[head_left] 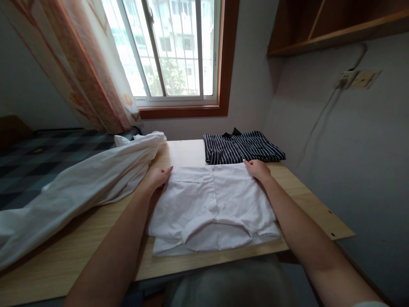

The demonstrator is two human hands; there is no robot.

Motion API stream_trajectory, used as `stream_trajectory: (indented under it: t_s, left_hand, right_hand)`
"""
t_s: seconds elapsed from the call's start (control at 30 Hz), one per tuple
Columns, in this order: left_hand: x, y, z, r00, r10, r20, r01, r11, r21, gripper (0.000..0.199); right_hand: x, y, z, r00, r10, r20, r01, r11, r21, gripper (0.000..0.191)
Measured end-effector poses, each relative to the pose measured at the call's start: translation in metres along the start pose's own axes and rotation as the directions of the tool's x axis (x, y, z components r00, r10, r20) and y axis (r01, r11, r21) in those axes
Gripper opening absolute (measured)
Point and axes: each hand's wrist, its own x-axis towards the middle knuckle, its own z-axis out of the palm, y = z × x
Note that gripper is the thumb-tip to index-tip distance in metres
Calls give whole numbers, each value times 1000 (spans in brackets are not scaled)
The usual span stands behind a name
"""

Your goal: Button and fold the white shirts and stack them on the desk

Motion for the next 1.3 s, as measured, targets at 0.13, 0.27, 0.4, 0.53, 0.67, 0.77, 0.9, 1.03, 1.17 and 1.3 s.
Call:
stream_trajectory:
  t_s: [0.13, 0.27, 0.4, 0.53, 0.67, 0.77, 0.9, 1.03, 1.17, 1.3]
  left_hand:
    - [-13, 2, -6, 1000, 1, 29, -1, 1000, 25, 56]
    - [-23, 1, -5, 999, 49, -21, -48, 998, 50, 51]
    - [-32, 4, -8, 998, 62, -1, -62, 991, 115, 56]
    - [-53, 3, -18, 998, 32, 52, -43, 972, 231, 61]
    - [-91, -10, -23, 997, 50, 57, -61, 978, 201, 60]
    - [-117, -22, -18, 992, 97, 77, -109, 981, 163, 59]
    - [-134, -24, -11, 996, 77, 44, -81, 990, 117, 55]
    - [-140, -15, -8, 997, 32, 69, -22, 991, -133, 49]
    - [-148, -14, -2, 971, -103, 216, 202, 835, -512, 48]
    - [-155, -25, 7, 937, -147, 318, 323, 715, -620, 47]
  right_hand:
    - [3, 10, -8, 982, -38, 184, 35, 999, 17, 42]
    - [-4, 13, -9, 985, -54, 162, 55, 999, 1, 40]
    - [-23, 16, -17, 983, -89, 160, 91, 996, -5, 41]
    - [-50, 27, -26, 954, -121, 273, 68, 979, 194, 49]
    - [-78, 47, -28, 942, -174, 286, 37, 903, 429, 49]
    - [-101, 57, -29, 936, -215, 280, 48, 863, 503, 47]
    - [-130, 56, -34, 933, -181, 310, -24, 830, 557, 44]
    - [-147, 51, -35, 929, -140, 343, -106, 788, 607, 42]
    - [-153, 52, -35, 920, -190, 343, -122, 693, 711, 41]
    - [-159, 59, -35, 897, -187, 401, -168, 696, 699, 45]
